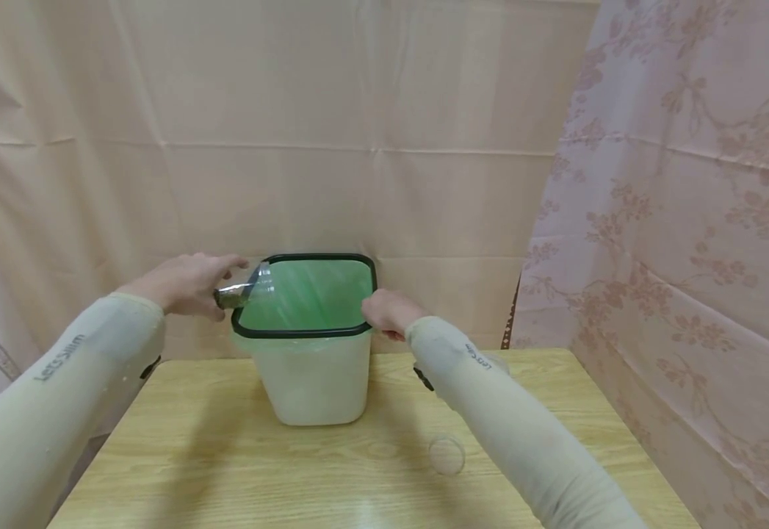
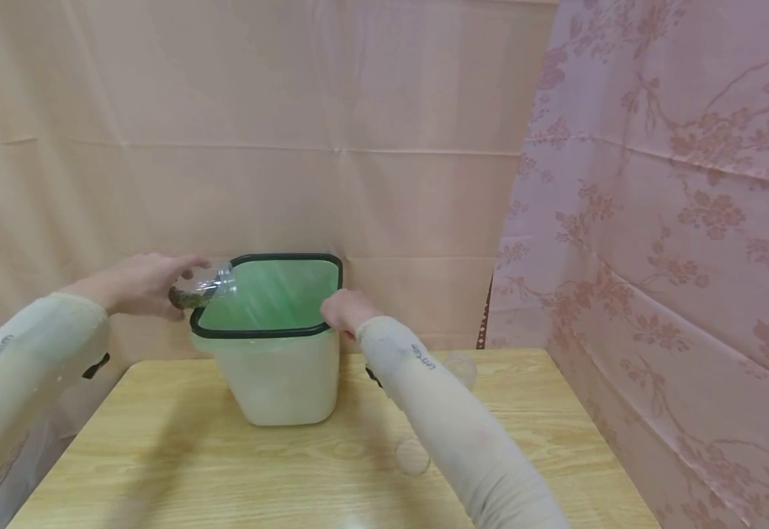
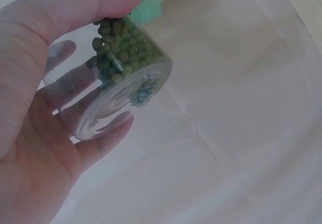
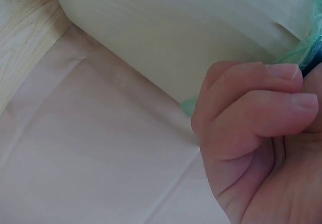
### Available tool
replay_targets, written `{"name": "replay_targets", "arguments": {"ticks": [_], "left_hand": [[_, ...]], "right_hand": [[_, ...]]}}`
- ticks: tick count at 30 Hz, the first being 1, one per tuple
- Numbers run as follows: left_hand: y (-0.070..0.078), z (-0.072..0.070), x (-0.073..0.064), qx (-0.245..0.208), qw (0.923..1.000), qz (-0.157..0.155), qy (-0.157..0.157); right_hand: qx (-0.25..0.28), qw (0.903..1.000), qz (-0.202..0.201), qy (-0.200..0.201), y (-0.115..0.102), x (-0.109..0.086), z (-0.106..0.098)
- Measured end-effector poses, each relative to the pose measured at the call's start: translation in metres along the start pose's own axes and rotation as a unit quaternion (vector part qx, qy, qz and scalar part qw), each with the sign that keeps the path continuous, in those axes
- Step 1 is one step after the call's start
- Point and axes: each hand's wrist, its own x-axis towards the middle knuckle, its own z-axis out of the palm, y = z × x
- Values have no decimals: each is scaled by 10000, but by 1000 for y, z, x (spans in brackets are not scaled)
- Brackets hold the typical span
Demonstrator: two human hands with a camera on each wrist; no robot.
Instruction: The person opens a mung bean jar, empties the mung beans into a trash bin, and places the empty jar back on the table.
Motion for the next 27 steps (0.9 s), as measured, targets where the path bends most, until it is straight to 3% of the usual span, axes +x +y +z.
{"name": "replay_targets", "arguments": {"ticks": [8, 27], "left_hand": [[-2, 0, 0, -19, 10000, 54, -7], [1, 2, 2, 419, 9986, 248, 211]], "right_hand": [[22, 10000, 15, 16, 2, 1, 1], [226, 9996, 162, 101, 3, 2, 2]]}}
